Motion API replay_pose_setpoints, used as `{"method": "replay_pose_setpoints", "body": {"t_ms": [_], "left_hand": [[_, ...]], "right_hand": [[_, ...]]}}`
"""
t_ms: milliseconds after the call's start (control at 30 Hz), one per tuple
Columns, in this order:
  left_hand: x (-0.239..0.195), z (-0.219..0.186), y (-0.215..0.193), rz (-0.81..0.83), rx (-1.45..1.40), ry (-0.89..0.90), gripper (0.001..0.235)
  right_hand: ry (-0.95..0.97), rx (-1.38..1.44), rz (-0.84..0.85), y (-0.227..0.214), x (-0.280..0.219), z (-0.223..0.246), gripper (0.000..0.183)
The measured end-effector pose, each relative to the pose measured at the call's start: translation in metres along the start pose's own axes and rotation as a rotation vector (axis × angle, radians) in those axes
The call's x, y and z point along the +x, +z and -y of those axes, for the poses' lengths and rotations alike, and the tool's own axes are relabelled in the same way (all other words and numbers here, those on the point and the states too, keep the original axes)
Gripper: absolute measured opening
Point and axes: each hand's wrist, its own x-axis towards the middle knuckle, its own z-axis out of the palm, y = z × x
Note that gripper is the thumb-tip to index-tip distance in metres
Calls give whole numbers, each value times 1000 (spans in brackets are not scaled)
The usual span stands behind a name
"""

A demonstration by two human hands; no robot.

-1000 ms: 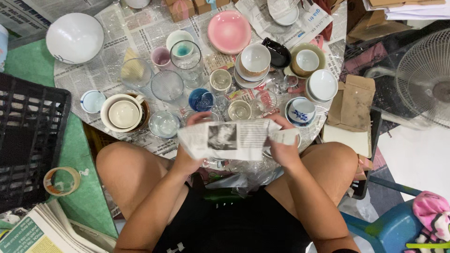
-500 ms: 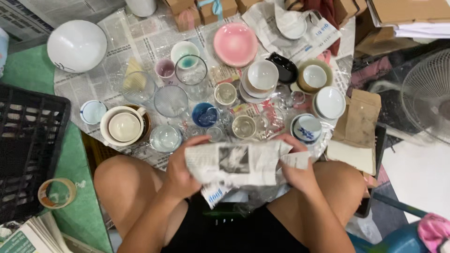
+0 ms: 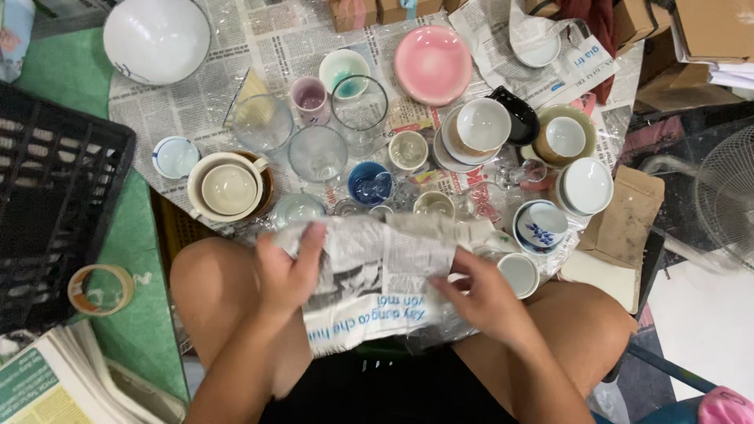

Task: The person sits cross-legged at a table covered with newspaper and various dishes. They unwrap a small item from newspaper and place it in a basket, then pick up a white bowl and wipe it thoroughly with a brown cloth.

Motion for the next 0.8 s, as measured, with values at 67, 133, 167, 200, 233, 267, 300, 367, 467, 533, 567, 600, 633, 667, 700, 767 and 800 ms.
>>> {"method": "replay_pose_setpoints", "body": {"t_ms": [67, 133, 167, 200, 233, 267, 300, 367, 467, 533, 567, 600, 633, 667, 700, 767, 800], "left_hand": [[5, 4, -9, 26, 9, -22, 20], [7, 9, -13, 69, 25, -58, 20], [9, 13, -11, 96, 35, -80, 20], [9, 15, -9, 124, 46, -102, 21], [7, 16, -6, 167, -16, -95, 19], [5, 16, -3, 210, -78, -89, 17], [1, 14, -1, 256, -139, -84, 18], [-2, 9, -1, 228, -57, -55, 17], [2, -3, -5, 130, -2, -161, 21], [11, -9, -9, 66, 0, -137, 23], [12, -11, -12, 47, -3, -65, 23], [13, -11, -13, 28, -6, 6, 23], [11, -9, -13, 1, -18, 22, 22], [10, -7, -12, -27, -30, 39, 22], [11, -6, -11, -51, -39, 62, 21], [11, -2, -9, -43, -89, -42, 20], [10, -1, -8, -38, -113, -96, 21]], "right_hand": [[57, 0, -11, -4, 2, -6, 28], [-4, 113, -7, -3, 2, -13, 28], [-97, 224, 7, -1, 4, -17, 31], [-189, 334, 23, 1, 3, -19, 35], [-160, 288, -26, 2, 3, -21, 37], [-130, 241, -74, 5, 4, -23, 40], [-97, 197, -124, 8, 4, -25, 43], [-203, 98, -181, 9, 4, -28, 35], [-170, 150, -164, 5, 4, -30, 20], [-182, 204, -156, 1, 5, -30, 14], [-223, 211, -168, 2, 2, -32, 13], [-264, 218, -180, 3, 0, -35, 12], [-229, 230, -178, 5, -3, -38, 13], [-194, 243, -176, 5, -4, -40, 13], [-164, 258, -178, 6, -4, -41, 14], [-241, 304, -219, 5, 1, -43, 20], [-277, 327, -240, 6, 2, -45, 23]]}}
